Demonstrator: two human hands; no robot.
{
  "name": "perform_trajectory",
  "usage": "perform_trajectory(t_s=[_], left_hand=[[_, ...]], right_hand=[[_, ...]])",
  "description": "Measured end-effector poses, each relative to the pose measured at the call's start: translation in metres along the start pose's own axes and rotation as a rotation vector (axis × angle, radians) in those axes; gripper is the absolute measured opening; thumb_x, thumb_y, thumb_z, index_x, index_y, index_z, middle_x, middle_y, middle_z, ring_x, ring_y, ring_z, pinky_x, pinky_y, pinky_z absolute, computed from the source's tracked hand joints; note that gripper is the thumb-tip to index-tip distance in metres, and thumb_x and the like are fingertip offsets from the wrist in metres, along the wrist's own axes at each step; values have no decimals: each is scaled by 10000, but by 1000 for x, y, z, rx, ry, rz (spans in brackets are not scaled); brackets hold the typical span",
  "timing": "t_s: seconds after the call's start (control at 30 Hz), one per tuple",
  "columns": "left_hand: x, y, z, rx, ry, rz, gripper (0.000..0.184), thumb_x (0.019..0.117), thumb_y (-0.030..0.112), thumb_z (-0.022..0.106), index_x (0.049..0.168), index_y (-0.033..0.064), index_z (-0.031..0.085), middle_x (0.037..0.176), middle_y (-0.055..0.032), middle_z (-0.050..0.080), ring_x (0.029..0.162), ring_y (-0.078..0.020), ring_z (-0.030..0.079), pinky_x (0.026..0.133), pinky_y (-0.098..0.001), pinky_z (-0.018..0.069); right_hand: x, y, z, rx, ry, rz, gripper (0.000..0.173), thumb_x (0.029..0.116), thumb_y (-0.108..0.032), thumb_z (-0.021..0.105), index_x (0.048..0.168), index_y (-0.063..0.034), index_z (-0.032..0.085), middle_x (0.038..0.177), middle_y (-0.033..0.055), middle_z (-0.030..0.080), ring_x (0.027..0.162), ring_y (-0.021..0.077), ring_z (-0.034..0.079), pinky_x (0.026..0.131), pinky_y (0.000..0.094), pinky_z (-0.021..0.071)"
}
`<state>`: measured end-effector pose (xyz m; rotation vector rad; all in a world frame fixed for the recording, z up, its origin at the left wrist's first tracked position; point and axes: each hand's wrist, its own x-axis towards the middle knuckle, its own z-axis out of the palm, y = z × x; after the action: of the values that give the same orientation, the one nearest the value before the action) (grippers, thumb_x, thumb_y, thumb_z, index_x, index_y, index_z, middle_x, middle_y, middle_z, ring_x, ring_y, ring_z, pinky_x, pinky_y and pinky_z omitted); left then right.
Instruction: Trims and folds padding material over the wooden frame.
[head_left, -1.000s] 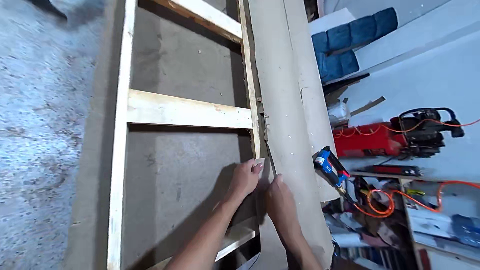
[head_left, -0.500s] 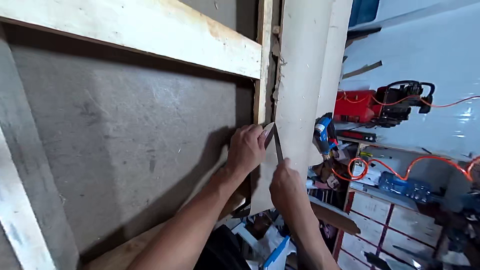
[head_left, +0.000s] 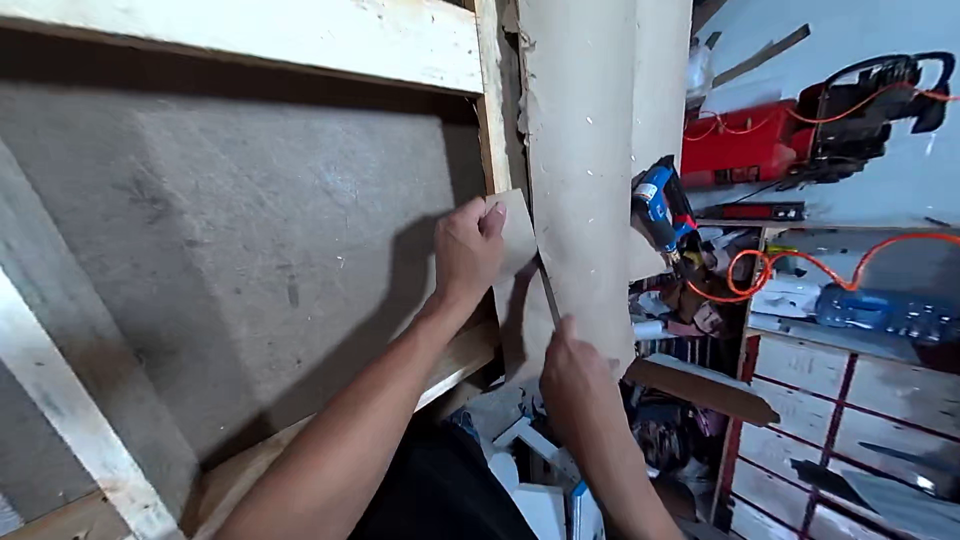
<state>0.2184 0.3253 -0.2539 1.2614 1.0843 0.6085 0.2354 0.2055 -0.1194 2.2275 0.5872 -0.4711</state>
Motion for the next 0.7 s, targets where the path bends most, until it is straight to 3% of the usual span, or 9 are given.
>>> perform_trajectory(t_s=[0.07, 0.17, 0.2, 0.3, 0.37, 0.47, 0.57, 0.7], left_hand=[[-3, 1, 2, 6, 33, 37, 432, 1048, 344, 558, 705, 82, 546, 597, -31, 485, 545, -175, 506, 534, -377, 439], [-11, 7, 8, 32, 46, 124, 410, 1051, 311, 538, 722, 68, 559, 618, -39, 512, 567, -173, 531, 555, -367, 462], [-9, 8, 8, 41, 52, 112, 405, 1050, 310, 538, 731, 63, 571, 628, -43, 525, 577, -176, 542, 564, -373, 473], [-4, 8, 4, 57, 58, -10, 431, 1049, 347, 555, 728, 59, 573, 616, -53, 520, 579, -200, 548, 569, -413, 477], [-6, 9, 9, 63, 87, -30, 433, 1048, 347, 560, 711, 76, 556, 594, -37, 502, 550, -181, 530, 538, -391, 458], [-16, 11, 14, 83, 97, -4, 409, 1049, 331, 546, 732, 74, 554, 599, -30, 494, 548, -171, 521, 539, -377, 450], [-9, 9, 9, 96, 119, -85, 427, 1046, 329, 566, 700, 84, 514, 591, -26, 468, 538, -173, 485, 535, -381, 419], [-9, 16, 14, 107, 119, -131, 418, 1042, 325, 569, 703, 85, 523, 599, -28, 477, 552, -179, 496, 546, -395, 427]], right_hand=[[6, -2, 3, -5, -55, 33, 298, 1059, -146, 440, 1337, -38, 438, 952, 164, 688, 909, 346, 735, 769, 508, 599], [17, 0, 30, 102, 30, 8, 256, 1064, -160, 464, 1286, -40, 424, 854, 168, 658, 799, 376, 727, 667, 533, 597], [13, 8, 37, 123, 54, -3, 254, 1064, -163, 462, 1292, -56, 430, 828, 164, 657, 776, 378, 723, 646, 538, 592], [-6, 24, 31, 70, -50, 3, 305, 1049, -137, 443, 1344, -64, 465, 912, 153, 698, 867, 349, 738, 733, 505, 602], [8, 18, 34, 89, -65, -7, 328, 1047, -124, 447, 1358, -20, 462, 956, 175, 694, 910, 358, 730, 772, 513, 595], [15, 20, 56, 123, 3, 0, 295, 1063, -148, 448, 1343, -58, 426, 865, 152, 678, 821, 363, 734, 691, 516, 600], [-15, 37, 56, 90, -32, 25, 315, 1068, -162, 428, 1360, -57, 481, 849, 152, 701, 803, 357, 739, 681, 512, 597], [-9, 25, 68, 102, -152, 70, 393, 1064, -139, 403, 1443, -36, 421, 989, 169, 717, 934, 354, 740, 786, 506, 597]])
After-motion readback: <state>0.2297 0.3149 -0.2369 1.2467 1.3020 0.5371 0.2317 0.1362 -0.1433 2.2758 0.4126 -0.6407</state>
